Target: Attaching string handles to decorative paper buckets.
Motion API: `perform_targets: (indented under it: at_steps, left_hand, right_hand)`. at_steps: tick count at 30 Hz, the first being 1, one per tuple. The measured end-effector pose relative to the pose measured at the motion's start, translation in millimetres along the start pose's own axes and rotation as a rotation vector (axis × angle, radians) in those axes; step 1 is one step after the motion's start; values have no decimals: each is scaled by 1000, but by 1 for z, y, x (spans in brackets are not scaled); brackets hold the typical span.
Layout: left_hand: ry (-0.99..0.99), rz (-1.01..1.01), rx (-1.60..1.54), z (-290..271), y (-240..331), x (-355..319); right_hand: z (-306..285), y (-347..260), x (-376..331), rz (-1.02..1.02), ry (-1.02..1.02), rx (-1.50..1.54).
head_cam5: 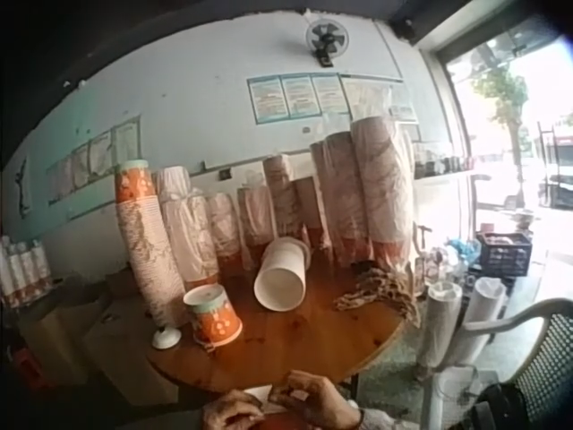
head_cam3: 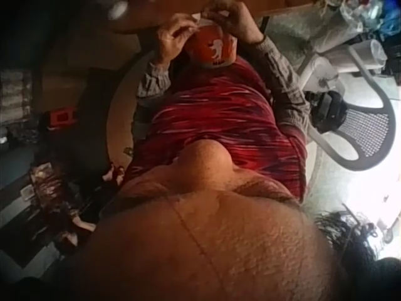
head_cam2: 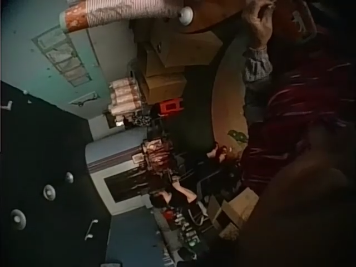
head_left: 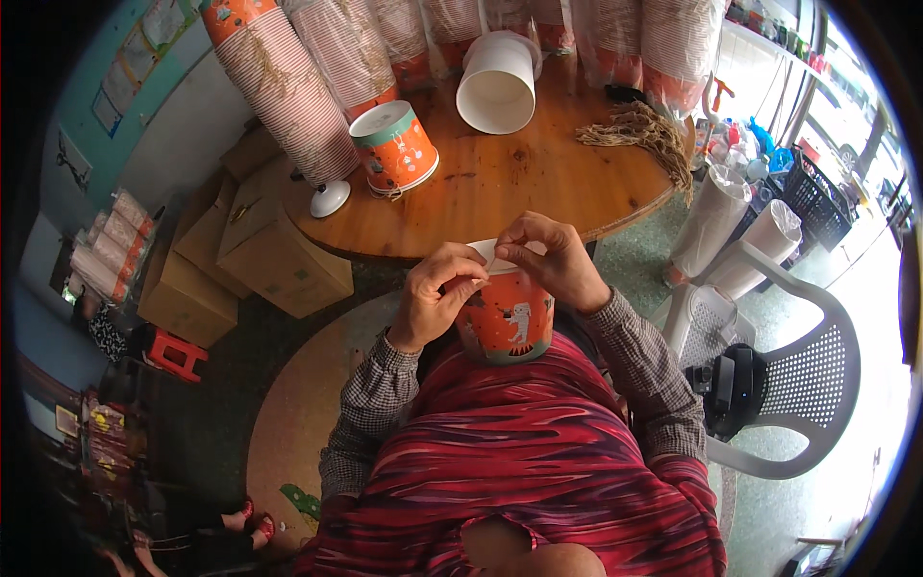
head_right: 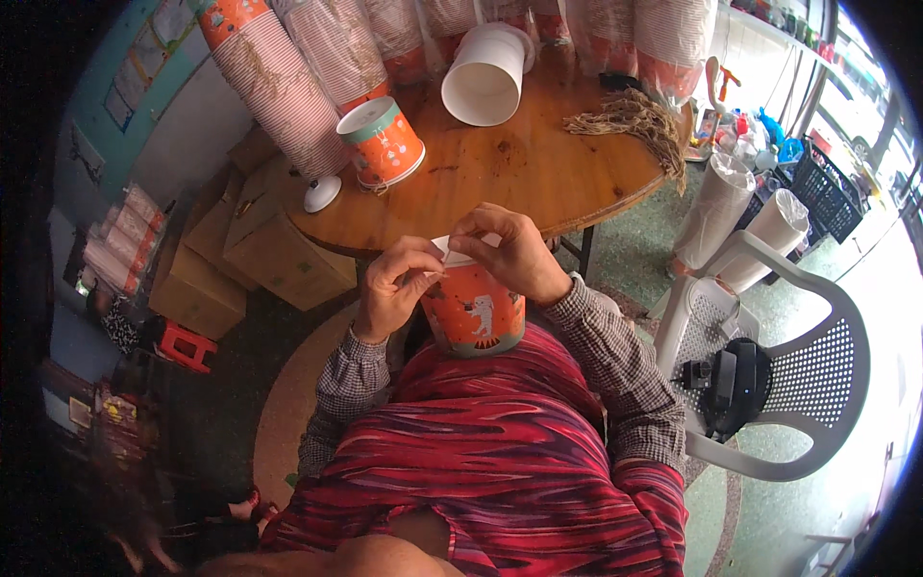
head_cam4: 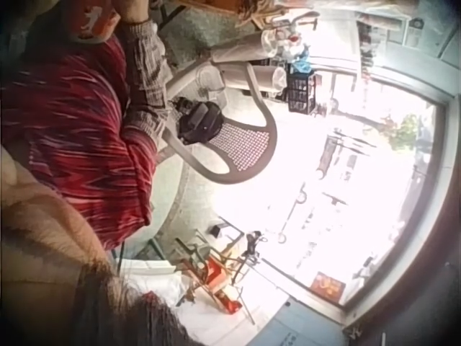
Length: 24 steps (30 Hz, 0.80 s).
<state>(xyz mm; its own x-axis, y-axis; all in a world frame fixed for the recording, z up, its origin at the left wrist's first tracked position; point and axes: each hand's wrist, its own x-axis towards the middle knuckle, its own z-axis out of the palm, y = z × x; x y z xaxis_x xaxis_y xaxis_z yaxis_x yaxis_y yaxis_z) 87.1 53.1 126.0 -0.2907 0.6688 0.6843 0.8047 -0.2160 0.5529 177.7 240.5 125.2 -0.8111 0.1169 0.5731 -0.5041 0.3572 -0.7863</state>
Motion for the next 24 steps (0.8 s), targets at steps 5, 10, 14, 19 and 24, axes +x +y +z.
perform_targets:
  at_steps: [5, 10, 14, 19, 24]
  left_hand:
    - [-30, 29, 13, 2, -2, -2]
    - [-62, 106, 71, 4, -4, -2]
    - [-39, 137, 82, 5, -5, -2]
    - [5, 10, -136, 4, -5, -4]
    - [103, -186, -164, 2, -3, -1]
  right_hand:
    - [5, -6, -2, 57, 6, -92]
    - [5, -1, -3, 92, -16, -112]
    - [5, -1, -4, 89, 23, -131]
    - [5, -6, -5, 59, 77, -134]
    - [6, -12, -3, 24, 63, -158]
